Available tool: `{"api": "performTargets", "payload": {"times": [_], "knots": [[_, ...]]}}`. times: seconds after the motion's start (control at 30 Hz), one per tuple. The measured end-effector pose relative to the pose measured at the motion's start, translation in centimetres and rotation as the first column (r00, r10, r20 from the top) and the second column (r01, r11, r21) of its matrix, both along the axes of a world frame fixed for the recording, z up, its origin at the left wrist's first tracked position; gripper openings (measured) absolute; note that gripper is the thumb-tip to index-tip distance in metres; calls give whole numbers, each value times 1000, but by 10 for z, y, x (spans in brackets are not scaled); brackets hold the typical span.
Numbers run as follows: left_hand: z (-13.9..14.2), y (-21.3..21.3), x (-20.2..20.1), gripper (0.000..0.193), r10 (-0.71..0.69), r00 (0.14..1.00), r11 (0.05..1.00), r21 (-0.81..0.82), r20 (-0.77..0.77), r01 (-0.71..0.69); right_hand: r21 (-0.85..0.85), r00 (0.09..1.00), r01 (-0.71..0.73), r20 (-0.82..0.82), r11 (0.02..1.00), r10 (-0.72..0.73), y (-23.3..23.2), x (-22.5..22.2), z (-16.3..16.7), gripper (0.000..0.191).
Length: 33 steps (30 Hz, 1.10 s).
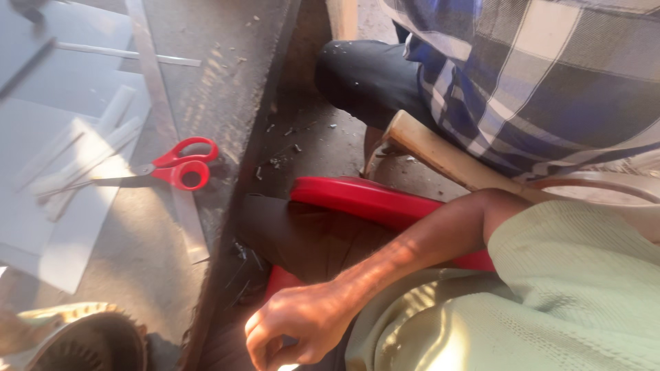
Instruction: The person cuts thin metal strips with red-handled scissors, folds and bends the cut pieces by hand, and fits them into the slots of an electric motor housing on the bench. They repeatedly pick up strips, trim them to size, and press the formed pieces into the motor's inner slots.
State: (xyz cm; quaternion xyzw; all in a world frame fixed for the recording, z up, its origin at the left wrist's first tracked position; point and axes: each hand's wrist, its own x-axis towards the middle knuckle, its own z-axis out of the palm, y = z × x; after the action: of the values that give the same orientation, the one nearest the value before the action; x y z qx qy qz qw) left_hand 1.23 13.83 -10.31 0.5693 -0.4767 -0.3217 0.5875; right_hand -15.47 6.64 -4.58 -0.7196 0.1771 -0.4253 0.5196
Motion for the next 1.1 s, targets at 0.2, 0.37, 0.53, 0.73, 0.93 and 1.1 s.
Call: {"api": "performTargets", "payload": {"times": [0.2,0.37,0.53,0.73,0.93,1.1], "knots": [[-4,5,4,11,50,998,999,-3,26,-50,-26,999,17,-40,1000,-18,2,-3,11,9],[13,7,2,10,87,995,996,-18,56,-86,-57,996,67,-61,996,-70,-7,-8,21,17],[42,26,-10,10,124,987,991,35,107,-128,-59,996,78,-45,995,-81,-5,-7,22,18],[36,27,-11,7,101,992,992,75,72,-106,-128,997,16,78,992,-6,-12,-17,27,25],[12,11,-21,6,122,984,992,-2,133,-123,-99,998,-43,41,994,48,-22,-26,39,22],[31,20,-24,9,78,989,996,34,128,-83,44,989,-138,-52,989,140,-24,-28,34,22]]}}
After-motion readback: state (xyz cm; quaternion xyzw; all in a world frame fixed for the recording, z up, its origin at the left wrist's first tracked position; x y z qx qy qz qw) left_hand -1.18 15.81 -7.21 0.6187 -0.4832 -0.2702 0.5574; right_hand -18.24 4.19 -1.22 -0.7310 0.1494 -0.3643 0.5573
